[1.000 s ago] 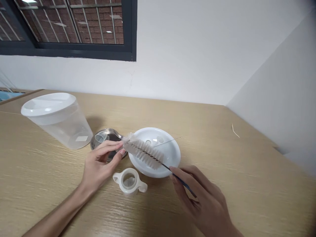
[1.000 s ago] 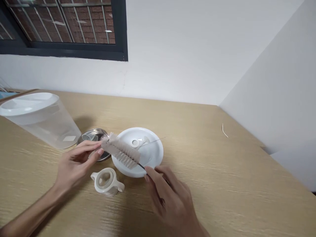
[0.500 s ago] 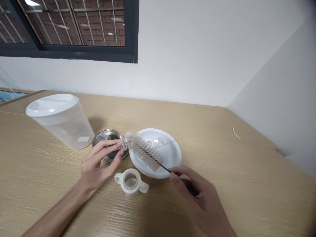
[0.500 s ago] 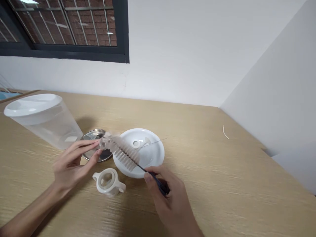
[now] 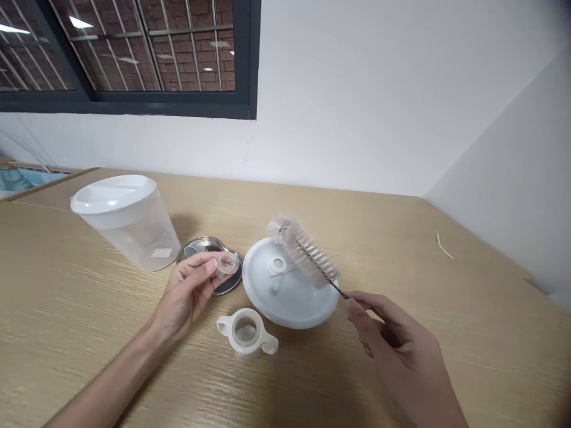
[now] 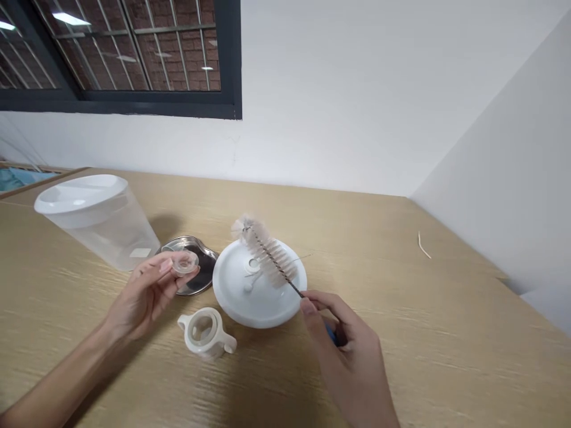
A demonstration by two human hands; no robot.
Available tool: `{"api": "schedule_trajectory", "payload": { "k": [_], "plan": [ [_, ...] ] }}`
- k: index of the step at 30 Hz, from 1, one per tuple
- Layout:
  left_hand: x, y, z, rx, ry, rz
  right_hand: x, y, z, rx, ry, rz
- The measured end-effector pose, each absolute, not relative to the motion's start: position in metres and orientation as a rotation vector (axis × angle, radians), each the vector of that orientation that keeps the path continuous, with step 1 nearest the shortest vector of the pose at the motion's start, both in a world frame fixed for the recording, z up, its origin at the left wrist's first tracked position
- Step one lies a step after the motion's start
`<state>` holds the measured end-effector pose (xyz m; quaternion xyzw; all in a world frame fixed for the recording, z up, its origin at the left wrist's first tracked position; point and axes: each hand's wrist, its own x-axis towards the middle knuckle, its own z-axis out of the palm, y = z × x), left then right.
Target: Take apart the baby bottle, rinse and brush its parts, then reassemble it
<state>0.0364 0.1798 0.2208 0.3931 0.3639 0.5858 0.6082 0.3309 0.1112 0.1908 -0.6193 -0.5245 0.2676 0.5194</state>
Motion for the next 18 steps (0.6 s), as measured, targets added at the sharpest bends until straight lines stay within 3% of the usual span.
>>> {"api": "schedule_trajectory", "payload": {
  "k": [18],
  "plan": [
    [0.0396,0.1774,0.2237,0.666,0.692,1.275,0.3234,0.1080,0.1911,-1.509,-1.336,0.565]
  ]
}}
